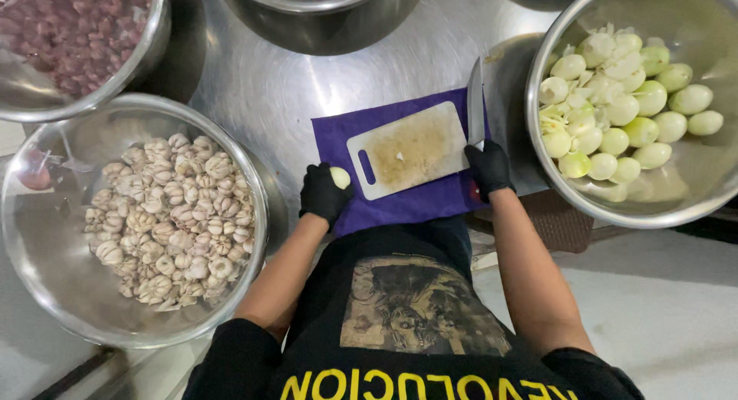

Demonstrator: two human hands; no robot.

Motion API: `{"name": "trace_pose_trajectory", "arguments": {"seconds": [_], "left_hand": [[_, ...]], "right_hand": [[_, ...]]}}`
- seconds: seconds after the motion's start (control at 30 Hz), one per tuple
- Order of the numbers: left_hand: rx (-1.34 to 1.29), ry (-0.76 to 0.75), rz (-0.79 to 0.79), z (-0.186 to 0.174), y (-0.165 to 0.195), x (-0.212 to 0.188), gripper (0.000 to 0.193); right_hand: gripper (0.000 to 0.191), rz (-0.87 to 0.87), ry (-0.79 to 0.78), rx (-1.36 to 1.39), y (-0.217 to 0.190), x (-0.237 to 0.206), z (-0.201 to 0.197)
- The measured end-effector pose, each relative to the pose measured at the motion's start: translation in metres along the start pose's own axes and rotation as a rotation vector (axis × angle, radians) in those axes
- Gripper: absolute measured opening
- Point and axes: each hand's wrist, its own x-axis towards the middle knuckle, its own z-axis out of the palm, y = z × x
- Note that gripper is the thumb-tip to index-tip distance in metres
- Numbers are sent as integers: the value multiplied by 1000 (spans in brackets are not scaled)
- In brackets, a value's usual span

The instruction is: The person slices small round vegetables one at a time on a small cutting board set on a purple cloth, using a knife, and places the cut slices into a large metal bowl beside the board. They repeatedly take whole vegetables from a bowl, cut them into slices, and transfer the slices into the bowl of finished pieces.

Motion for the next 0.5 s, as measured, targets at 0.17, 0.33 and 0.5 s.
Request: {"name": "trace_pose_trajectory", "arguments": {"seconds": [0.17, 0.33, 0.5], "left_hand": [[-121, 148, 299, -4, 9, -7, 66], [-37, 56, 630, 44, 49, 10, 69], [-50, 119, 338, 42, 28, 33, 65]], "right_hand": [[34, -185, 84, -220, 27, -31, 8], [31, 56, -23, 19, 16, -75, 14], [30, -30, -384, -345, -12, -119, 25]]}}
